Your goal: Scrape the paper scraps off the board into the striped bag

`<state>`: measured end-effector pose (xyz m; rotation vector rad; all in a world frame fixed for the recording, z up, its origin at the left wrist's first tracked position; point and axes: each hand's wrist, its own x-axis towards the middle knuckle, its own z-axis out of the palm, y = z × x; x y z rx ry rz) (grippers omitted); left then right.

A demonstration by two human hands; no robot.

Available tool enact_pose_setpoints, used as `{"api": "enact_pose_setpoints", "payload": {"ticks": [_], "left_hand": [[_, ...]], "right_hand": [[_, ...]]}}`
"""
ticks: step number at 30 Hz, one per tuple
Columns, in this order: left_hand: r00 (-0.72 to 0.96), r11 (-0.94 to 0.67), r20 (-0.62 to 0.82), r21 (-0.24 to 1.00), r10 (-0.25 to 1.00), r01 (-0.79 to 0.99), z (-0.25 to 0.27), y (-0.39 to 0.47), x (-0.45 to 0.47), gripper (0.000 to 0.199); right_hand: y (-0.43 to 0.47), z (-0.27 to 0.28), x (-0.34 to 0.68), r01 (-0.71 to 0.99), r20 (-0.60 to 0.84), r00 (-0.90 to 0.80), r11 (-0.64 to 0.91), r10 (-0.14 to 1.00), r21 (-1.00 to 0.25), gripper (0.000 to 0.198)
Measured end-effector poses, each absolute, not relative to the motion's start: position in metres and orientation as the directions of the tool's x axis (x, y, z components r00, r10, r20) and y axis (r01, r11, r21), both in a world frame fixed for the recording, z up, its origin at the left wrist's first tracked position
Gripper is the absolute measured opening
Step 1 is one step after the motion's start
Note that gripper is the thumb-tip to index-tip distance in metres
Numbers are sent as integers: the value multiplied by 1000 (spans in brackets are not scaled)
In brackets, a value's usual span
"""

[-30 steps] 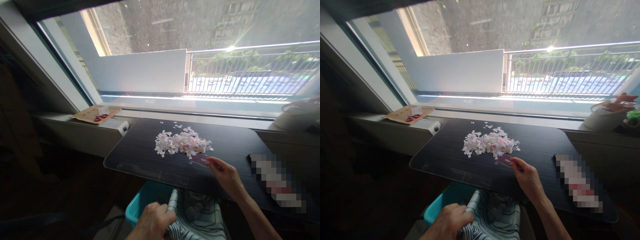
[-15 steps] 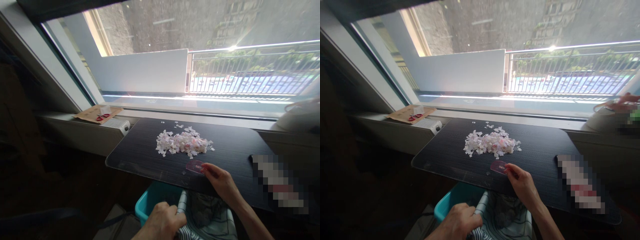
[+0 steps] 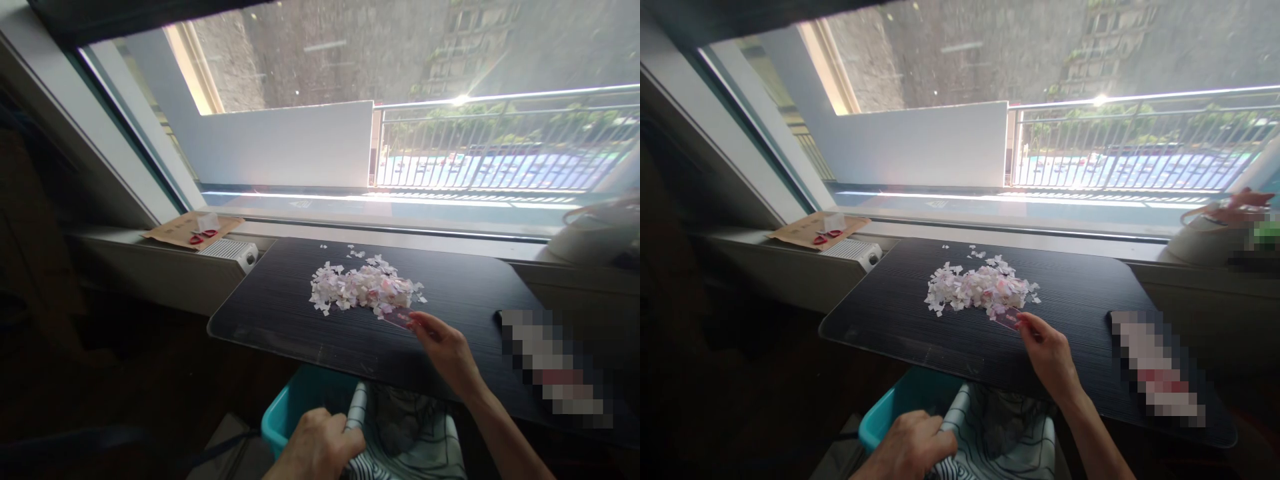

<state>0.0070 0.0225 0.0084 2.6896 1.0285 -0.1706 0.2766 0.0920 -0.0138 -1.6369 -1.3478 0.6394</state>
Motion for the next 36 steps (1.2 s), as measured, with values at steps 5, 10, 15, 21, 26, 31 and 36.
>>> {"api": "enact_pose_setpoints", "payload": {"ticks": [5,10,15,21,26,31,36], "left_hand": [[690,-654,-112,241,715,717,-3,23,-8,20],[649,-597,-212,263,731,758,-12,26,-19,21],[595,-529,-208,297,776,795,-19,24,-25,17],[639,-577,-155,311,753,755,-29,25,-26,20],[612,-551,-220,282,760,786,-19,23,-24,18],[646,-602,-132,262,752,754,-12,19,-25,20],[670,-636,-65,259,740,727,-32,22,-29,28]], "right_hand": [[108,-12,276,585,180,263,-9,948,-811,34],[102,-15,273,582,140,182,8,973,-813,33],[104,-14,280,605,164,248,-20,955,-796,34],[102,-9,277,624,156,185,6,970,-781,31],[108,-9,279,650,187,206,9,960,-760,35],[116,-7,271,669,225,185,45,957,-742,35],[102,-7,274,670,199,160,42,967,-741,33]]}}
